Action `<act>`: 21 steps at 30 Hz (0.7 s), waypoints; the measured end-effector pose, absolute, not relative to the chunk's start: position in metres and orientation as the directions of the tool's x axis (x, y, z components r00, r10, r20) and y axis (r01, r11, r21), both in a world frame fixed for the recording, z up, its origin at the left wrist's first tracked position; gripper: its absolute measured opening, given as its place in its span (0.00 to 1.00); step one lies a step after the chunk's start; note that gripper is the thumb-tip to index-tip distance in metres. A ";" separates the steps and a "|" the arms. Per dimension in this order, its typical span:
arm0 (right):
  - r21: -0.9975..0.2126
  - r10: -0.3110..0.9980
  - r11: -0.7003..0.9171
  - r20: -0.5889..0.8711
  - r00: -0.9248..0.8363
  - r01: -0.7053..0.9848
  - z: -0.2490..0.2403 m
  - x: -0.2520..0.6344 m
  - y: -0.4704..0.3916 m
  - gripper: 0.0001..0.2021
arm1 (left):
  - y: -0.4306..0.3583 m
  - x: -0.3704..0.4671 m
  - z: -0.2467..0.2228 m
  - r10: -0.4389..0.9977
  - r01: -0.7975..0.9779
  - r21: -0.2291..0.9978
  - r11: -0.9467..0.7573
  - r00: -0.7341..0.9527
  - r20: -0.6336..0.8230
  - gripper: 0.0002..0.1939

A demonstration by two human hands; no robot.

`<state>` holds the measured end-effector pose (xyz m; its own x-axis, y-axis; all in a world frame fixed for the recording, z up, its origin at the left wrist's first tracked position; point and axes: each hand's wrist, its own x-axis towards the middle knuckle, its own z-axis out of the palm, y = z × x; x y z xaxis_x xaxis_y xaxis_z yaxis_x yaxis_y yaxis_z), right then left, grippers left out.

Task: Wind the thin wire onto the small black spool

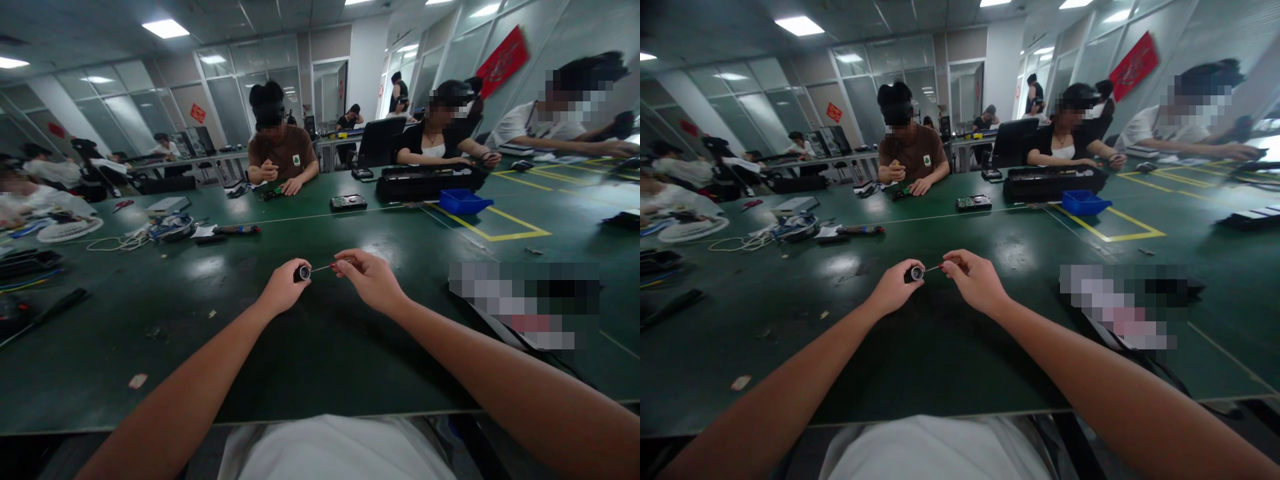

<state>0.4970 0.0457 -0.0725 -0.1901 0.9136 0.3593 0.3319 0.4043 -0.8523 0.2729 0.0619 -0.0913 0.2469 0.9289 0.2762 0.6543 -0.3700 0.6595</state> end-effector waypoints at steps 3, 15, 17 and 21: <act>-0.843 0.914 0.403 0.353 -0.199 0.355 -0.073 0.497 0.046 0.11 | 0.063 0.272 -0.092 0.918 0.650 0.650 -0.394 0.253 0.305 0.15; -0.842 0.923 0.385 0.347 -0.167 0.379 -0.073 0.496 0.046 0.11 | 0.063 0.271 -0.094 0.898 0.626 0.643 -0.440 0.295 0.328 0.16; -0.845 0.925 0.381 0.347 -0.157 0.375 -0.074 0.497 0.047 0.11 | 0.064 0.271 -0.093 0.900 0.625 0.647 -0.436 0.289 0.327 0.17; -0.842 0.924 0.381 0.344 -0.164 0.382 -0.073 0.497 0.047 0.10 | 0.064 0.270 -0.093 0.901 0.631 0.643 -0.433 0.296 0.316 0.18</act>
